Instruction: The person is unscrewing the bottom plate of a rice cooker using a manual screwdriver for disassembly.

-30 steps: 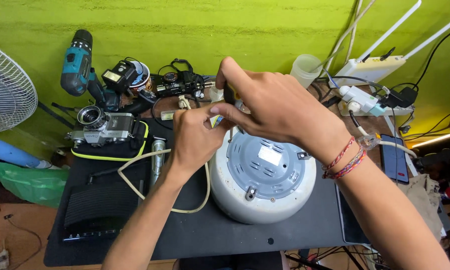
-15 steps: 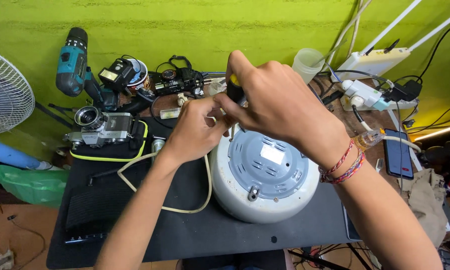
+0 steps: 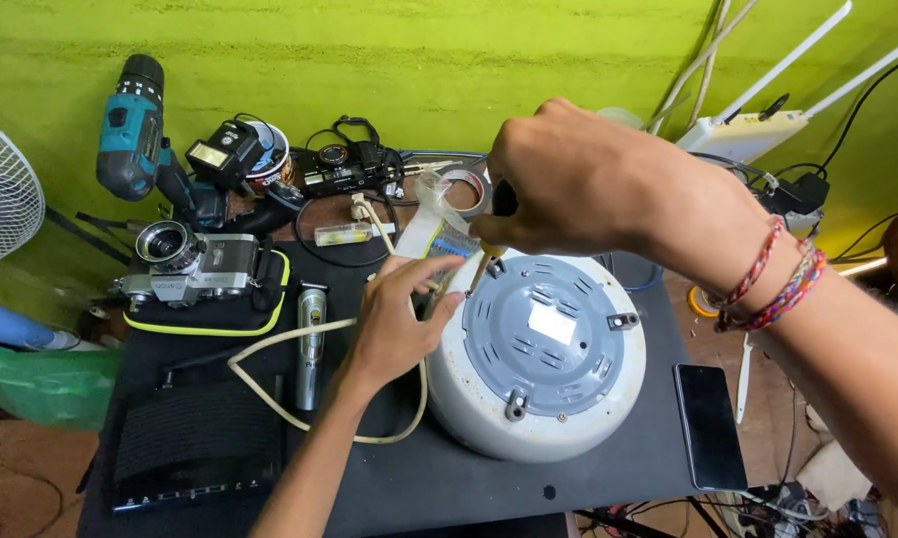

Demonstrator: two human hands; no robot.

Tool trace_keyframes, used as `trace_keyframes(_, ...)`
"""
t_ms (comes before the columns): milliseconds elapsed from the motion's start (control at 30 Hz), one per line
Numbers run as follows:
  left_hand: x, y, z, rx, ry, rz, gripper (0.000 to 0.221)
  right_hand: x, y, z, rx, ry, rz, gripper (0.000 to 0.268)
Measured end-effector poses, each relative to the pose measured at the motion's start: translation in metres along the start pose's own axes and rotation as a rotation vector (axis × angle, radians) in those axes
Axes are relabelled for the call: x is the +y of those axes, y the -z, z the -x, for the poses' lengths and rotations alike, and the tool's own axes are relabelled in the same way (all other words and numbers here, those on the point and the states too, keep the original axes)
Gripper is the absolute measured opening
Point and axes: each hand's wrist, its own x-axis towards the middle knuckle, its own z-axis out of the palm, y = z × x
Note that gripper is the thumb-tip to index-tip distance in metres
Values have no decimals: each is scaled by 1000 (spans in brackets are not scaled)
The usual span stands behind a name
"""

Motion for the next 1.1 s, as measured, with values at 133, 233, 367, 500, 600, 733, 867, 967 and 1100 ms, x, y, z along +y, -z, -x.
trace_keyframes(133, 3, 2, 2, 73, 41, 64, 32, 9, -1, 5, -38, 35, -1, 40)
trace_keyframes(233, 2, 4, 0, 156, 52, 110, 39, 22, -9, 9, -5, 162, -71, 20)
trace_keyframes(367, -8, -7, 1, 76, 114, -11, 39, 33, -18, 10, 50, 305, -67, 14)
trace_keyframes(500, -15, -19, 5, 126, -19, -50, 39, 28, -15, 16, -70, 158, -85, 13)
trace_keyframes(600, -17, -25, 10, 245, -166, -16, 36, 13, -9, 23, -192, -38, -58, 23)
trace_keyframes(733, -19, -28, 10, 336, -244, 8, 34, 15, -15, 17, -154, -147, 18, 49)
trace_keyframes(867, -22, -30, 10, 349, -244, 18, 35, 14, -15, 14, -154, -59, 36, 44)
trace_keyframes(967, -25, -33, 12, 356, -242, 18, 33, 12, -17, 14, -129, 25, 55, 30)
trace_keyframes(1100, -24, -32, 11, 373, -233, 16, 32, 7, -17, 16, -153, 122, 232, 29)
